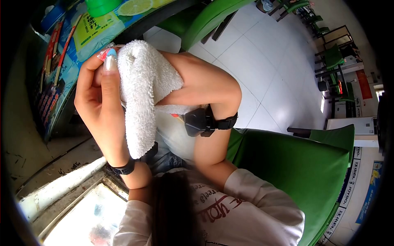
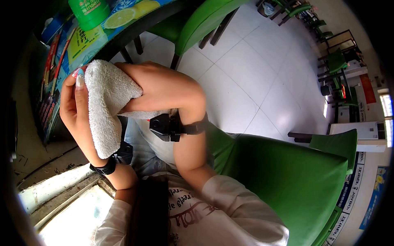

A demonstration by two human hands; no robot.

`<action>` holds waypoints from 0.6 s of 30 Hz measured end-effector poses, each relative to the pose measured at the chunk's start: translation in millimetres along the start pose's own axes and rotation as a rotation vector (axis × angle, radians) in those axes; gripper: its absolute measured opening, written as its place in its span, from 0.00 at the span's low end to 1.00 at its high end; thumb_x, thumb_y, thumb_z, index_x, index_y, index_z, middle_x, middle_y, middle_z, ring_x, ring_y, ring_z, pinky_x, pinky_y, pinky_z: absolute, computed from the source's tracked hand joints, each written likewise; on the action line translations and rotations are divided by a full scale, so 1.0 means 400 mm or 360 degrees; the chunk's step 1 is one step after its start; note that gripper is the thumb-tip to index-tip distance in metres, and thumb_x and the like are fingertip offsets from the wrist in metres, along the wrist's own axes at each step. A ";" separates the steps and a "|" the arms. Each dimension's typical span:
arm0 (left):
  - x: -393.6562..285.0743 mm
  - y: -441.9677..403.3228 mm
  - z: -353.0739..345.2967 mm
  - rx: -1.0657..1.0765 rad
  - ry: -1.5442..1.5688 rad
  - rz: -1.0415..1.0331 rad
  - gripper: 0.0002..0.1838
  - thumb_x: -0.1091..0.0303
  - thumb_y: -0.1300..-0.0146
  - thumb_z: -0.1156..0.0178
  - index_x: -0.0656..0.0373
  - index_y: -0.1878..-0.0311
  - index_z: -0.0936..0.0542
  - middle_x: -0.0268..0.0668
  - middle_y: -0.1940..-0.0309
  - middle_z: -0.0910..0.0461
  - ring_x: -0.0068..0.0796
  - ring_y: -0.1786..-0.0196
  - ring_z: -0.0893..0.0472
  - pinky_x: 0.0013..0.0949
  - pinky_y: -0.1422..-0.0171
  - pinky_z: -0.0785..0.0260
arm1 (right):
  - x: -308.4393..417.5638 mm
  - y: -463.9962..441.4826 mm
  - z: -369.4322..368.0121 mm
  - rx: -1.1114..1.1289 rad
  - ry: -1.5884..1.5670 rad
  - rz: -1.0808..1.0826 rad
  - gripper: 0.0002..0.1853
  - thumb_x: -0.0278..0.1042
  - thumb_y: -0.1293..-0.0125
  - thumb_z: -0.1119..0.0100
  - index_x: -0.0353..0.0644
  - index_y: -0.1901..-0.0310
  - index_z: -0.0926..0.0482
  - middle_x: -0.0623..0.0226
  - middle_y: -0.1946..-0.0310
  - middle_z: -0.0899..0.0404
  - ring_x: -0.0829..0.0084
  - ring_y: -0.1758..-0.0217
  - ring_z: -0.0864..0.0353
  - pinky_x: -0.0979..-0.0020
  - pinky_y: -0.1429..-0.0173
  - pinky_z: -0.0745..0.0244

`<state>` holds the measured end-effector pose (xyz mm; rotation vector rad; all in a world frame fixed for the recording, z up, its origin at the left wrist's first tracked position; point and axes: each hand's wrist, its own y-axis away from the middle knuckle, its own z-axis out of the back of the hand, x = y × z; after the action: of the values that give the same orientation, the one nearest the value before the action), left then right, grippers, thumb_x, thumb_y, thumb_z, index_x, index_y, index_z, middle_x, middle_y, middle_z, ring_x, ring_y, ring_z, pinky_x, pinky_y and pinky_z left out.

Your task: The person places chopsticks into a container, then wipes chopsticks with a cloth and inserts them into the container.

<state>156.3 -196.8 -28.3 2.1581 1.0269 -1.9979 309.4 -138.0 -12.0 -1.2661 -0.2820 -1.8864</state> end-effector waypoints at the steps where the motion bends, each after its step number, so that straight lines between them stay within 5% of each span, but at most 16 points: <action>1: 0.002 0.000 0.002 -0.0011 -0.0002 -0.0005 0.10 0.75 0.36 0.46 0.65 0.52 0.24 0.34 0.62 0.20 0.14 0.62 0.26 0.16 0.55 0.36 | 0.000 -0.001 -0.001 -0.0007 0.0001 -0.0005 0.30 0.37 0.56 0.29 0.35 0.51 0.27 0.54 0.59 0.20 0.59 0.56 0.19 0.67 0.52 0.26; 7: -0.003 -0.002 0.001 -0.0087 0.0018 0.0082 0.10 0.74 0.36 0.46 0.65 0.52 0.24 0.33 0.62 0.20 0.15 0.61 0.25 0.18 0.54 0.35 | 0.006 -0.006 -0.005 0.0019 -0.0005 -0.0100 0.31 0.30 0.58 0.29 0.36 0.49 0.28 0.56 0.57 0.21 0.64 0.55 0.20 0.69 0.50 0.27; 13: 0.001 -0.004 -0.008 -0.0136 0.0062 0.0046 0.10 0.73 0.35 0.46 0.65 0.53 0.24 0.35 0.61 0.20 0.16 0.60 0.24 0.19 0.52 0.35 | 0.000 -0.011 -0.011 -0.0074 -0.0018 -0.0003 0.30 0.39 0.56 0.28 0.36 0.51 0.27 0.55 0.58 0.20 0.59 0.56 0.19 0.67 0.51 0.26; 18: 0.003 -0.008 -0.006 -0.0130 0.0116 0.0029 0.10 0.74 0.35 0.47 0.65 0.53 0.24 0.36 0.60 0.20 0.18 0.59 0.24 0.20 0.51 0.34 | 0.007 -0.014 -0.013 -0.0051 0.0005 -0.0067 0.31 0.29 0.57 0.29 0.36 0.48 0.28 0.55 0.56 0.21 0.64 0.54 0.21 0.69 0.48 0.28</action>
<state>156.9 -192.8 -27.5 2.2044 1.0738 -1.8486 301.4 -138.9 -10.5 -1.2875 -0.2800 -1.9354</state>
